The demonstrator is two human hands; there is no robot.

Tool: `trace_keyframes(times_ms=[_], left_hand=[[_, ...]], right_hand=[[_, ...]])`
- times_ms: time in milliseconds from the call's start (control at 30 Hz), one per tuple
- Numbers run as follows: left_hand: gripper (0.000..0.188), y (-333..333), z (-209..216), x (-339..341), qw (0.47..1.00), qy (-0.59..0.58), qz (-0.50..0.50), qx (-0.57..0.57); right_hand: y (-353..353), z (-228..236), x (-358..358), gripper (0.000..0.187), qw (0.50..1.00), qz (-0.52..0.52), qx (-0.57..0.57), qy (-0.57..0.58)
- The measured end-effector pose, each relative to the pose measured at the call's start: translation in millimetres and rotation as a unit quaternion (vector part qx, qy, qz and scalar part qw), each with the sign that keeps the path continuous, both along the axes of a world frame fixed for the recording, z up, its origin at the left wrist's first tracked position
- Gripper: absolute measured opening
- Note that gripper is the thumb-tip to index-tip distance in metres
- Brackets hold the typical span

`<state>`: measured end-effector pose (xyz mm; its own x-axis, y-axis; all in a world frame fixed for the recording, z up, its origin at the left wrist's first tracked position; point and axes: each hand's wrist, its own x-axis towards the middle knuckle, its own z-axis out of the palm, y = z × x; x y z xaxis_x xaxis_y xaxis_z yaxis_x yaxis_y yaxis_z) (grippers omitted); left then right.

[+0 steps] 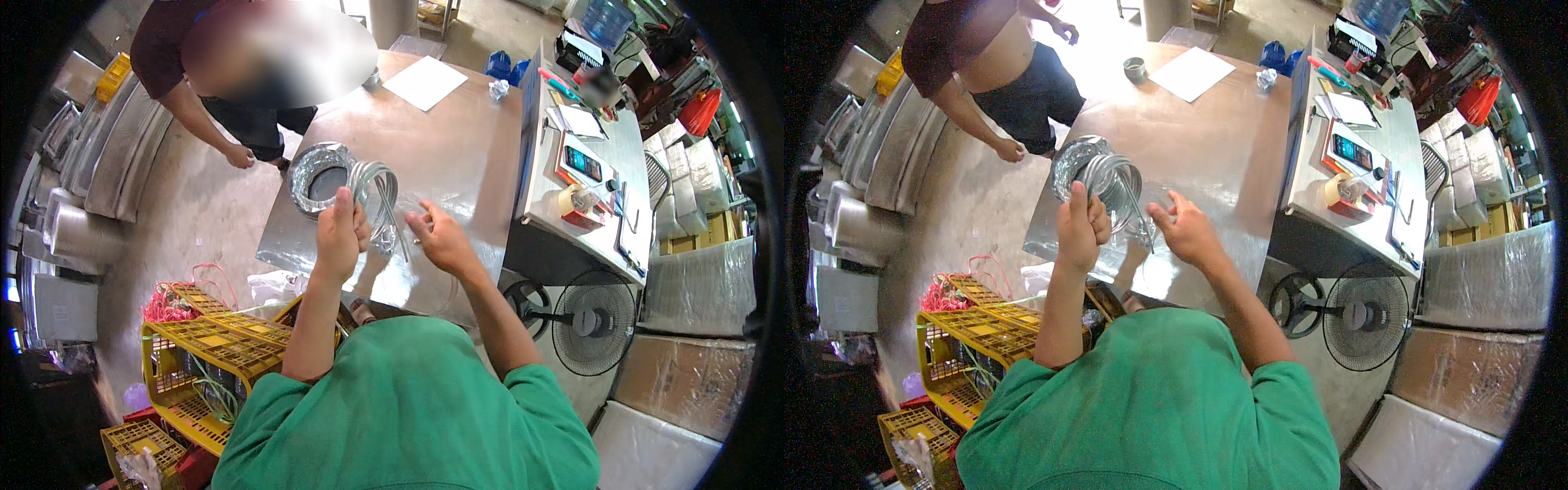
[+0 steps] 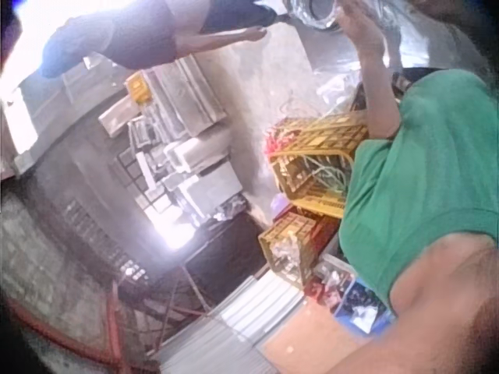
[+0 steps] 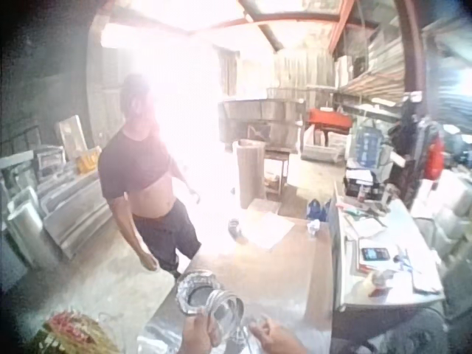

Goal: The person sorts small metal fasteners from blue bins into clear plastic bags, then moves to a table to coil a long metal cable and place it on a stainless steel surface. The person handles fasteners, plastic bags, and a metal cable throughout the sequence.

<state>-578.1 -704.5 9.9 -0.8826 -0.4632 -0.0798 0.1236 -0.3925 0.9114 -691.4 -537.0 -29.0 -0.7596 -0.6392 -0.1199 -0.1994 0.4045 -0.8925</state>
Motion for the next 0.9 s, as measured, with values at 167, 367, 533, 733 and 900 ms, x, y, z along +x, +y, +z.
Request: trace_keyframes(times_ms=[167,367,533,733,900], left_hand=[[0.058,28,5,-6,0.997,0.017,-0.025,-0.066],[0.057,16,-23,-11,0.993,-0.036,0.064,-0.095],[0.056,3,-21,-13,0.992,-0.054,0.104,0.046],[0.057,-27,28,14,0.979,-0.010,-0.038,0.199],[0.054,-16,78,32,0.972,-0.074,-0.097,0.200]], right_hand=[[-42,-10,9,0.061,0.996,-0.063,-0.023,0.059],[-51,-38,7,0.044,0.996,-0.005,0.069,0.056],[-33,-35,-15,0.037,0.994,0.067,0.027,0.086],[10,49,-19,0.050,0.959,0.055,-0.057,0.273],[48,73,-47,0.048,0.809,0.086,-0.129,0.568]])
